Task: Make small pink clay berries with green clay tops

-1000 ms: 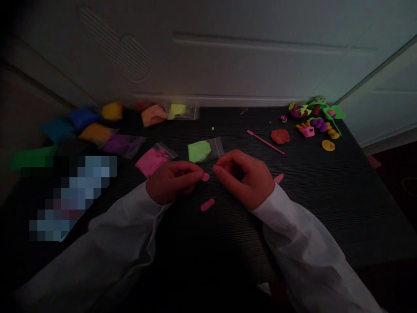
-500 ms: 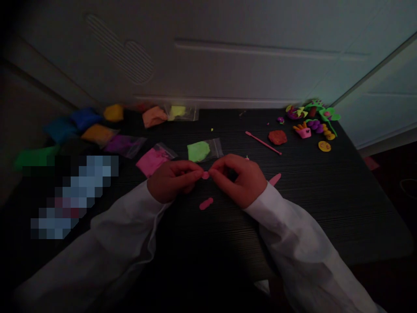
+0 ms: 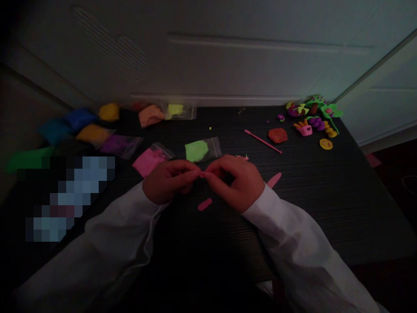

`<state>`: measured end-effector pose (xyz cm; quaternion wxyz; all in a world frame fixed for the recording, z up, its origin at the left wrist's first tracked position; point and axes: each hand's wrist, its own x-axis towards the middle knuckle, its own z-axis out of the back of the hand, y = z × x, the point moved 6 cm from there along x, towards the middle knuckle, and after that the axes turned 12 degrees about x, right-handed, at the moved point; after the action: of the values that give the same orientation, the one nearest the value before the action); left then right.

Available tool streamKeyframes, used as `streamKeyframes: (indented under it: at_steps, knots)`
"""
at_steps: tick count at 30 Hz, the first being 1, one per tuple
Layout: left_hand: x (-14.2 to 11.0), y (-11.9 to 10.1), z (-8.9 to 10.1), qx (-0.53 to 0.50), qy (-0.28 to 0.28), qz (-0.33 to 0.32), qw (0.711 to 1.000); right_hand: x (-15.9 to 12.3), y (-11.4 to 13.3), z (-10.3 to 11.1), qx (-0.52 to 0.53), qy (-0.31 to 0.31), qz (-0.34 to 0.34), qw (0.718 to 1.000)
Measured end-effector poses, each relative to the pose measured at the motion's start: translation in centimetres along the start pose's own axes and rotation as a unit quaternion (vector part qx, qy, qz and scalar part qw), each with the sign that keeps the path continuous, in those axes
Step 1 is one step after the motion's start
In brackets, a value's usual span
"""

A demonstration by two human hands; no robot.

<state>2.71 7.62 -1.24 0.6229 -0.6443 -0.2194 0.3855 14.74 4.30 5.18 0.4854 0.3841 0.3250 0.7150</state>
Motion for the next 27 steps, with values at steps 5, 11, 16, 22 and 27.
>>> streamKeyframes:
  at_steps: [5, 11, 16, 22, 27]
  knots:
    - [-0.03, -0.18, -0.04, -0.026, 0.003, -0.011, 1.000, -0.04, -0.21, 0.14, 0.012, -0.003, -0.007, 1.000]
    - [-0.02, -0.31, 0.10, 0.008, -0.026, -0.014, 1.000, -0.06, -0.34, -0.10, -0.003, 0.008, -0.015, 1.000]
    - [0.07, -0.12, -0.03, 0.002, -0.025, -0.006, 1.000, -0.10, -0.23, -0.32, -0.021, 0.016, -0.003, 1.000]
    - [0.06, -0.26, -0.01, -0.007, -0.027, -0.005, 1.000, -0.10, -0.10, -0.29, -0.030, 0.016, 0.003, 0.999]
    - [0.04, -0.28, 0.01, -0.004, -0.033, -0.007, 0.999, -0.06, -0.11, -0.43, -0.038, 0.012, 0.006, 0.999]
